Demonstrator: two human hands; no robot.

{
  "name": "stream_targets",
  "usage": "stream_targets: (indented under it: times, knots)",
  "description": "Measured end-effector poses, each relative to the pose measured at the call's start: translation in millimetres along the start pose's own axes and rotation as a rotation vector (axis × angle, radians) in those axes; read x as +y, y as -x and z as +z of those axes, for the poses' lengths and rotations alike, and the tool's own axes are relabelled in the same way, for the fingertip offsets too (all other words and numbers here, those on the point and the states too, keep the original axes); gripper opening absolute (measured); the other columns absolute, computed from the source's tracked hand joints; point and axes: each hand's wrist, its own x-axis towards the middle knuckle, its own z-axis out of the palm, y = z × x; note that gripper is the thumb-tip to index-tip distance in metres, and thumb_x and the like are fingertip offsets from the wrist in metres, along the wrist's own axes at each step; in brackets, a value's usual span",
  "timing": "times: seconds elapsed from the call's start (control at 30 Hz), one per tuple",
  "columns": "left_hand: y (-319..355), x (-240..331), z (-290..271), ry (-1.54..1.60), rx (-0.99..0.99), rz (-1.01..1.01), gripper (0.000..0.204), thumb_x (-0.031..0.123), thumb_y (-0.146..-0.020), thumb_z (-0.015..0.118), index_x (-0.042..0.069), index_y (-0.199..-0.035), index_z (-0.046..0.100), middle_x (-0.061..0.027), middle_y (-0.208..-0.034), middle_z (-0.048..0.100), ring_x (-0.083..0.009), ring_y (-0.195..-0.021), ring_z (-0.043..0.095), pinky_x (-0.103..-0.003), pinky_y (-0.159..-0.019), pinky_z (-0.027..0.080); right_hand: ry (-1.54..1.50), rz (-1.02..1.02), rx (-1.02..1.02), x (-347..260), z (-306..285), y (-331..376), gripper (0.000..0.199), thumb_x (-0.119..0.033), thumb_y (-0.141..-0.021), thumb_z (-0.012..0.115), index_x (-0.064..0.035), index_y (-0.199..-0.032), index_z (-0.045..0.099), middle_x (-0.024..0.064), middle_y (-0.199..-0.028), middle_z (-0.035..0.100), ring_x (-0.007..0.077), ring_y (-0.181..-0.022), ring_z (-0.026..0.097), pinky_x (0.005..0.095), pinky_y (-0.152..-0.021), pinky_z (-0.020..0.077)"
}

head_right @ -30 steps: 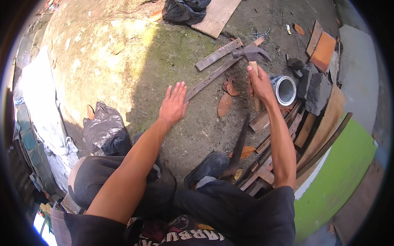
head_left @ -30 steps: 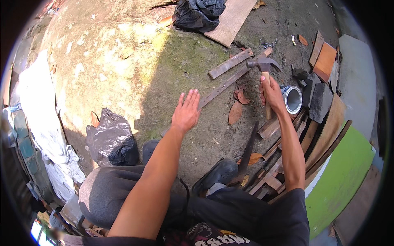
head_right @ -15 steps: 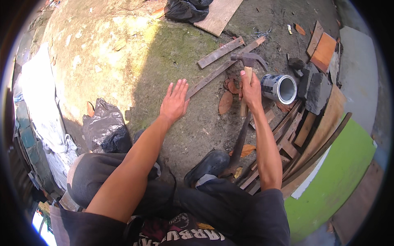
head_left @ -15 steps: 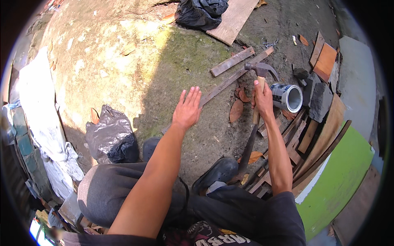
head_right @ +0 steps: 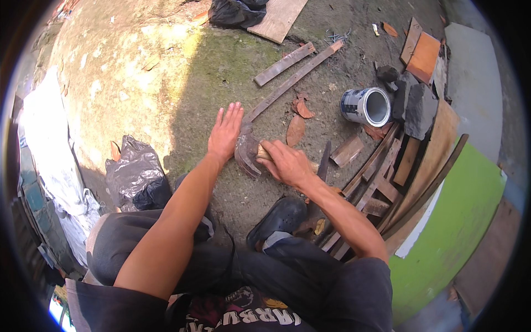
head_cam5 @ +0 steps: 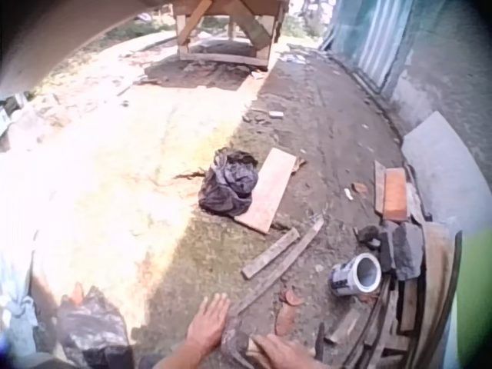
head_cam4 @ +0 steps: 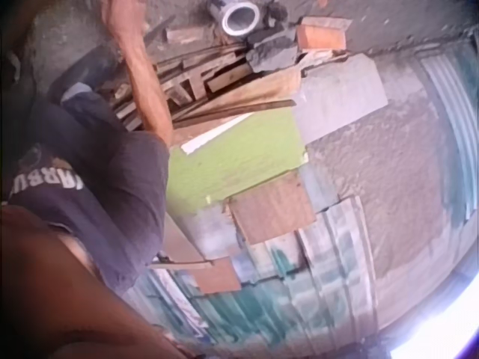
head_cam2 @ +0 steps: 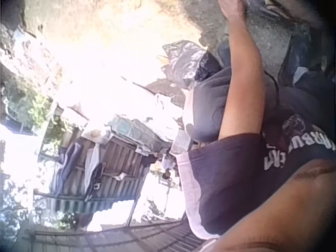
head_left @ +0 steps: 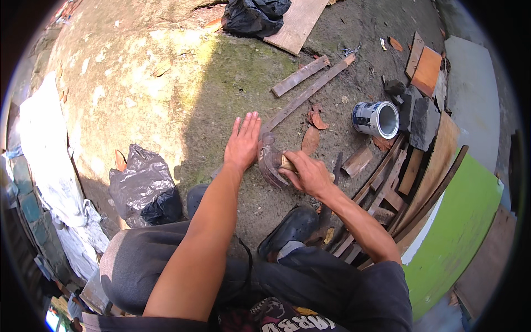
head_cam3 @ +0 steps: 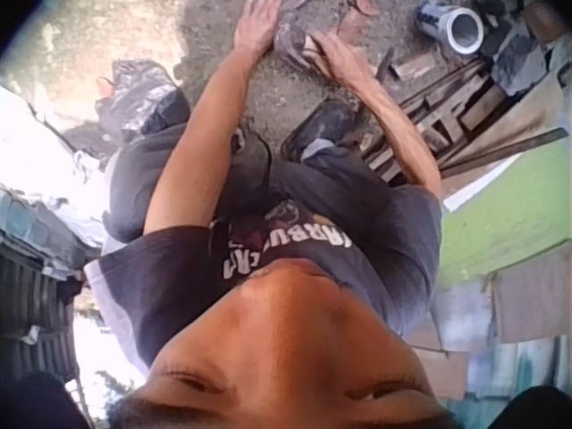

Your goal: The person sits on the ground and uses a hammer to drive nails into small pieces of wood. They repeatedly pick up nails, position them on the wood, and hammer them in. The person also uses the hammer to break apart a larger piece of wood.

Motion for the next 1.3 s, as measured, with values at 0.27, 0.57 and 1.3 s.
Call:
stream_targets:
  times: [0.27, 0.57, 1.3]
  knots:
    - [-1, 1, -2, -0.035, -0.001, 0.007, 0.064, 0.019, -0.094, 0.054, 0.001, -0.151, 0.033, -0.0118, -0.162, 0.029, -0.0245, -0.151, 0.024, -0.044, -0.125, 0.016, 0.198, -0.278, 0.042, 25, 2, -8, 0.043, -0.031, -0.092, 0.067, -0.0085, -0.128, 0.058, 0.0109, -0.093, 0.061, 0.0284, -0.076, 0.067, 0.0402, -0.061, 0.0544]
    - [-1, 1, 5, -0.052, 0.009, -0.004, 0.064, 0.033, -0.098, 0.053, 0.002, -0.151, 0.035, -0.0115, -0.161, 0.030, -0.0248, -0.151, 0.023, -0.045, -0.125, 0.015, 0.210, 0.020, 0.175, 42, -14, -20, 0.042, -0.030, -0.096, 0.063, -0.0068, -0.130, 0.058, 0.0108, -0.086, 0.059, 0.0290, -0.069, 0.064, 0.0395, -0.059, 0.0530]
    - [-1, 1, 9, 0.007, 0.146, 0.032, 0.055, 0.037, -0.100, 0.052, 0.005, -0.144, 0.043, -0.0124, -0.160, 0.032, -0.0273, -0.149, 0.027, -0.048, -0.123, 0.019, 0.168, 0.595, -0.126, 71, -51, 58, 0.037, -0.029, -0.100, 0.055, -0.0041, -0.127, 0.049, 0.0275, -0.108, 0.065, 0.0473, -0.096, 0.064, 0.0543, -0.081, 0.0509]
